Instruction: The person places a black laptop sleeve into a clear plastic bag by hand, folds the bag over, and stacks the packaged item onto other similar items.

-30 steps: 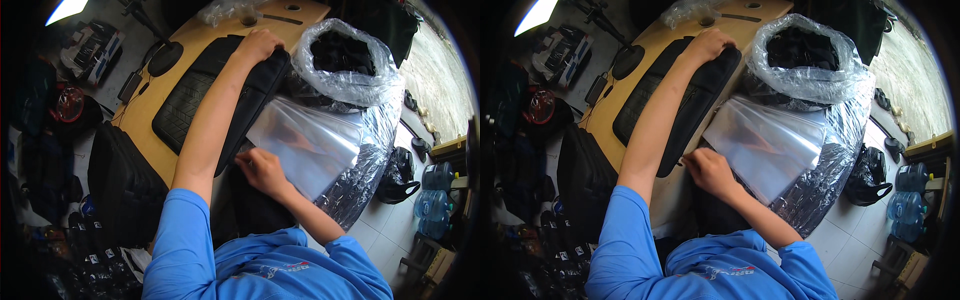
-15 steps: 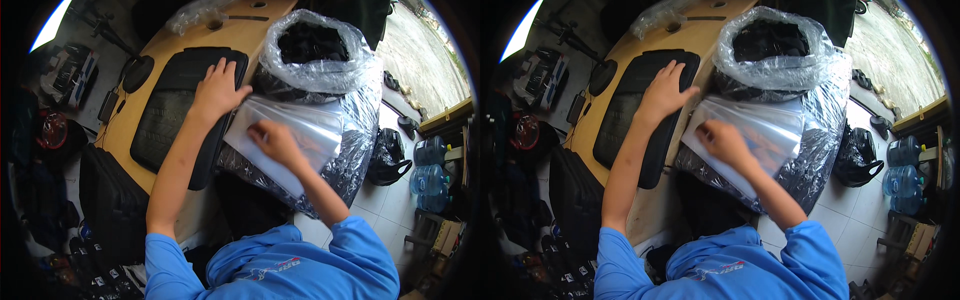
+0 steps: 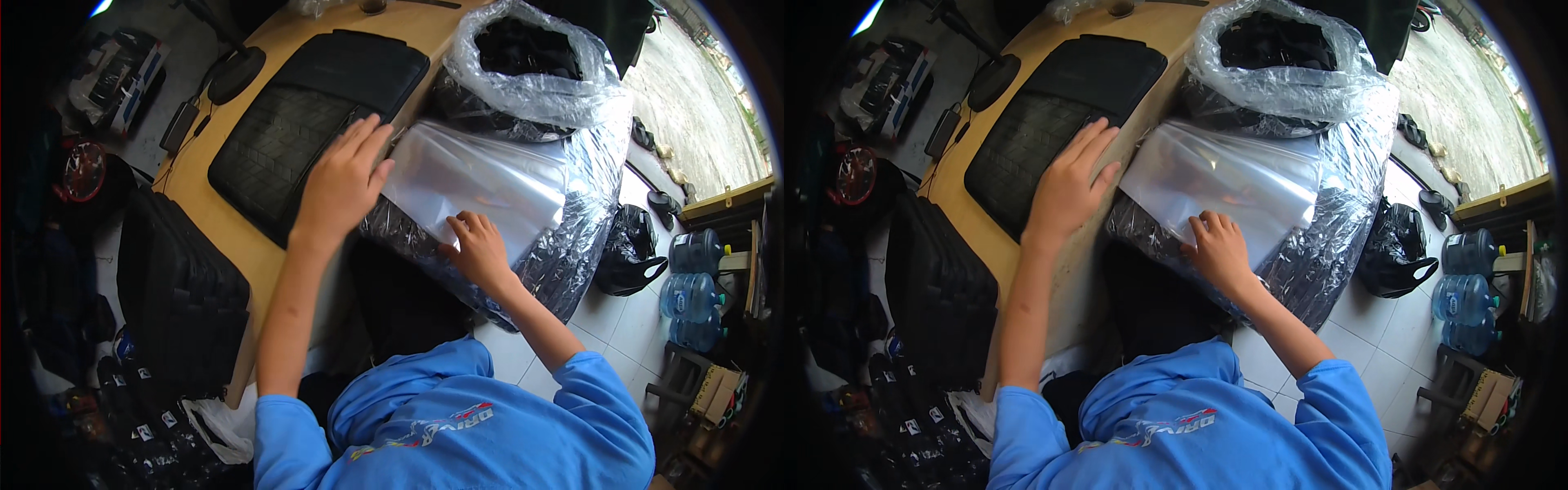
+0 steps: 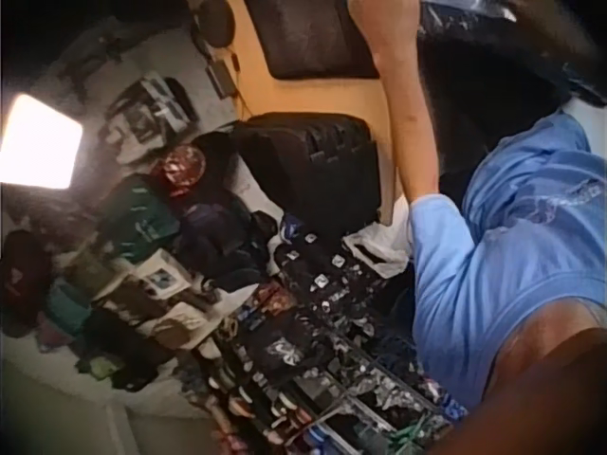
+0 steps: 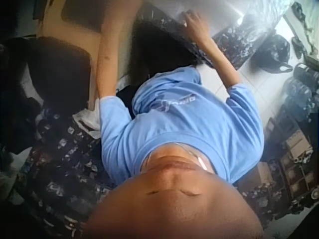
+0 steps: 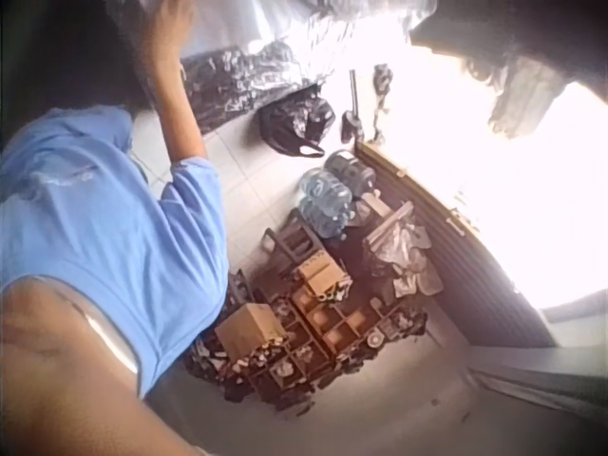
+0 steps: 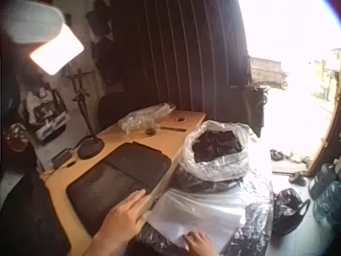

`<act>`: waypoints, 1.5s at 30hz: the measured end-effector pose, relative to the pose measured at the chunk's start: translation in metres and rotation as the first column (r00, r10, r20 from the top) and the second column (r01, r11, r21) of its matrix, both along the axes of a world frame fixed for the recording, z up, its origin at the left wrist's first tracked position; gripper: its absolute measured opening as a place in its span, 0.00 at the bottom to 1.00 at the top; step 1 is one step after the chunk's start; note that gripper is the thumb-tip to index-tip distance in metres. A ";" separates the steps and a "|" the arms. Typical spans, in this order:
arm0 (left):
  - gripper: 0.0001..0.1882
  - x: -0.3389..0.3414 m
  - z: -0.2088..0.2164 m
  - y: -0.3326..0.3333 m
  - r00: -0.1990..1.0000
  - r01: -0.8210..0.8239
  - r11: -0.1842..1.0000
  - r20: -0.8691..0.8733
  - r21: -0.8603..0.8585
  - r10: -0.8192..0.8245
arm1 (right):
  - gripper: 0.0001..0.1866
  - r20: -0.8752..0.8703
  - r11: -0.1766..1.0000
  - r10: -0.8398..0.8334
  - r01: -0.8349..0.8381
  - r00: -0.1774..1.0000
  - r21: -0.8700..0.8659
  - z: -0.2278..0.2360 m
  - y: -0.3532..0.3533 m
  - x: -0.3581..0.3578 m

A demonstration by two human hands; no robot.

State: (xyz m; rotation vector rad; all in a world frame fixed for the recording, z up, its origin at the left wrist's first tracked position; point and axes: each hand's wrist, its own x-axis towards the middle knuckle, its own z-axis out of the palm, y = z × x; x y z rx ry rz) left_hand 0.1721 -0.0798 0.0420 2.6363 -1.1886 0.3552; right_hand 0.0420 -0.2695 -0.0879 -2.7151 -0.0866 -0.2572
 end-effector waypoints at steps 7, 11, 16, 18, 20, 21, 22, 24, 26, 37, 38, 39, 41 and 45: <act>0.08 -0.081 -0.077 -0.003 0.849 -0.451 0.686 -0.512 -0.571 0.131 | 0.12 -0.070 0.995 0.012 -0.005 0.997 0.099 0.014 -0.003 0.007; 0.11 -0.083 -0.123 -0.008 0.616 -0.659 0.557 -0.788 -0.506 0.014 | 0.11 -0.072 0.997 0.030 -0.024 0.997 0.073 0.020 -0.001 0.010; 0.12 -0.083 -0.129 -0.029 0.618 -0.654 0.553 -0.786 -0.516 -0.002 | 0.11 -0.130 0.978 -0.082 0.105 0.988 0.181 0.023 -0.007 0.018; 0.15 -0.084 -0.122 -0.041 0.569 -0.692 0.484 -0.817 -0.536 -0.091 | 0.12 -0.100 0.957 -0.081 0.105 0.992 0.269 0.023 -0.016 0.021; 0.17 -0.083 -0.123 -0.046 0.517 -0.762 0.371 -0.844 -0.531 -0.145 | 0.13 -0.068 0.927 -0.066 0.087 0.996 0.365 0.031 -0.017 0.026; 0.19 -0.081 -0.131 -0.047 0.600 -0.720 0.388 -0.797 -0.575 -0.067 | 0.14 -0.170 0.895 -0.090 0.154 0.981 0.418 0.038 -0.017 0.028; 0.20 -0.080 -0.129 -0.052 0.673 -0.674 0.415 -0.740 -0.611 0.002 | 0.15 -0.276 0.857 -0.116 0.236 0.954 0.458 0.041 -0.021 0.029; 0.22 -0.082 -0.125 -0.059 0.702 -0.654 0.463 -0.708 -0.598 0.078 | 0.14 -0.361 0.766 -0.113 0.313 0.926 0.561 0.035 -0.032 0.032; 0.22 -0.082 -0.127 -0.062 0.862 -0.486 0.564 -0.474 -0.667 0.182 | 0.13 -0.346 0.558 -0.064 0.321 0.936 0.765 0.031 -0.036 0.033; 0.08 -0.070 -0.125 -0.062 0.458 -0.835 0.215 -0.856 -0.507 -0.239 | 0.14 -0.335 0.650 -0.026 0.270 0.942 0.710 0.036 -0.042 0.035; 0.08 -0.069 -0.128 -0.058 0.459 -0.835 0.213 -0.856 -0.507 -0.238 | 0.14 -0.360 0.508 -0.008 0.314 0.933 0.802 0.040 -0.043 0.035; 0.08 -0.069 -0.132 -0.055 0.442 -0.849 0.194 -0.862 -0.491 -0.248 | 0.13 -0.383 0.351 0.015 0.354 0.924 0.867 0.043 -0.043 0.036; 0.08 -0.068 -0.140 -0.049 0.416 -0.869 0.185 -0.881 -0.458 -0.226 | 0.13 -0.372 0.299 0.021 0.349 0.928 0.888 0.048 -0.049 0.036; 0.08 -0.069 -0.149 -0.046 0.384 -0.886 0.171 -0.889 -0.430 -0.249 | 0.12 -0.324 0.347 -0.032 0.314 0.946 0.884 0.055 -0.062 0.038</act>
